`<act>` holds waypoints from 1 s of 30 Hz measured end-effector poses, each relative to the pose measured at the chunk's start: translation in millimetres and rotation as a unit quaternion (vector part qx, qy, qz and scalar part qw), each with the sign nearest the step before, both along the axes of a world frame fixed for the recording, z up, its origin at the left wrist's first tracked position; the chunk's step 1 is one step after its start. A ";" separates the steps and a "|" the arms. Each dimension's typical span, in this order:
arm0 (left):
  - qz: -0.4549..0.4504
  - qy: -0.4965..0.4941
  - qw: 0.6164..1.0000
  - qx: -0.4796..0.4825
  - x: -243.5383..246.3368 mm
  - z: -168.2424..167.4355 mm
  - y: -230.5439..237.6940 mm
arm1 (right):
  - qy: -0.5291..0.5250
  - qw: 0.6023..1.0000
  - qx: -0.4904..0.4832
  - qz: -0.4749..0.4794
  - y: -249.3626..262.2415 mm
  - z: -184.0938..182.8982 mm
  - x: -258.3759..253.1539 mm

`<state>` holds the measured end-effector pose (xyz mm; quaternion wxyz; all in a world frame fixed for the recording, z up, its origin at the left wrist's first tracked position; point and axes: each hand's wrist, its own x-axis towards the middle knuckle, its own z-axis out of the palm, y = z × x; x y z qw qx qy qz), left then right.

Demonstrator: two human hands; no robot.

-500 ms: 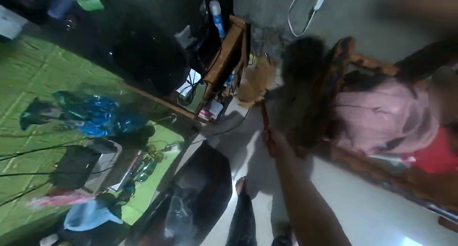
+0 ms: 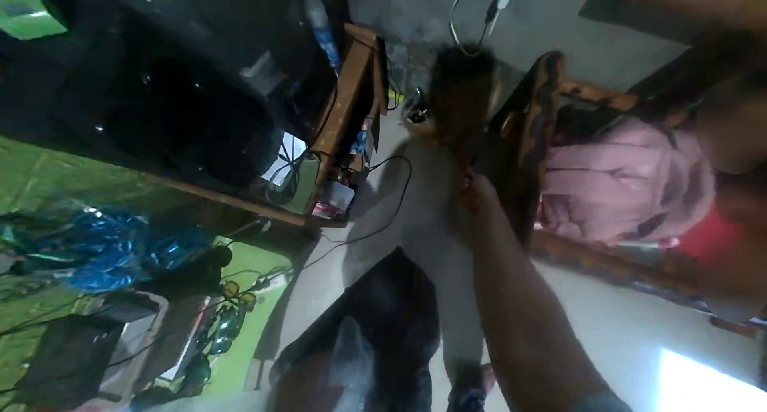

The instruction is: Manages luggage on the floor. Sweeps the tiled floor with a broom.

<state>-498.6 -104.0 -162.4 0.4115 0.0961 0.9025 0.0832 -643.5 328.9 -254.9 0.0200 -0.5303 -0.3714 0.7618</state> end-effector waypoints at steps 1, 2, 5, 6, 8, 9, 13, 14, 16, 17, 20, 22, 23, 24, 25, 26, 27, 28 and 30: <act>-0.013 -0.003 1.000 0.006 -1.5 -5.1 8.2 | 0.007 1.000 0.008 0.003 -2.1 6.1 -10.6; -0.029 -0.003 0.999 0.015 -4.3 -10.4 18.4 | 0.035 0.999 0.003 -0.014 -11.8 17.5 -15.7; -0.078 -0.037 0.996 0.029 -30.1 -18.4 69.0 | 0.073 0.992 -0.059 -0.084 -54.0 66.2 2.0; -0.093 -0.040 0.995 0.024 -41.6 -18.7 89.6 | 0.079 0.992 -0.072 -0.064 -55.7 59.0 18.6; -0.116 -0.032 0.993 0.011 -65.7 -16.6 128.5 | 0.082 0.995 -0.061 -0.023 -43.5 25.7 49.4; -0.119 -0.026 0.993 0.010 -78.0 -15.6 144.5 | 0.054 0.998 -0.031 -0.010 -33.9 18.7 57.1; -0.108 -0.006 0.994 0.022 -117.7 -22.2 189.9 | -0.016 0.999 0.028 -0.018 -0.4 65.4 51.9; -0.106 -0.001 0.994 0.033 -124.7 -28.7 200.4 | -0.021 0.999 0.031 -0.021 1.1 85.2 55.9; -0.104 0.002 0.993 0.063 -136.2 -44.1 224.5 | -0.033 0.996 0.075 0.034 -5.8 109.4 81.7; -0.105 0.003 0.992 0.073 -141.8 -51.0 237.7 | -0.029 0.990 0.115 0.082 -13.0 111.7 100.9; -0.110 0.036 0.991 0.065 -165.4 -58.2 275.8 | -0.013 0.960 0.210 0.184 -24.7 95.0 146.9; -0.094 0.065 0.992 0.051 -184.3 -60.1 290.7 | -0.013 0.942 0.255 0.218 -21.4 85.9 166.5; -0.084 0.081 0.992 0.045 -194.1 -62.5 293.7 | -0.014 0.936 0.270 0.223 -19.8 84.1 173.2; -0.074 0.095 0.992 0.035 -203.2 -65.1 294.9 | -0.015 0.934 0.276 0.225 -17.9 81.2 177.8; -0.062 0.108 0.992 0.024 -211.2 -66.4 294.6 | -0.012 0.935 0.277 0.223 -16.1 76.8 179.9; -0.050 0.124 0.991 0.013 -219.0 -66.4 293.7 | -0.012 0.936 0.275 0.222 -15.0 73.2 180.1; -0.047 0.145 0.988 -0.001 -226.7 -65.9 292.6 | -0.013 0.938 0.267 0.220 -14.3 70.1 179.3; -0.049 0.160 0.986 -0.012 -234.6 -65.7 290.4 | -0.015 0.941 0.258 0.218 -14.4 66.3 178.9; -0.045 0.177 0.983 -0.021 -250.2 -64.5 284.6 | -0.011 0.950 0.231 0.210 -14.0 55.7 178.3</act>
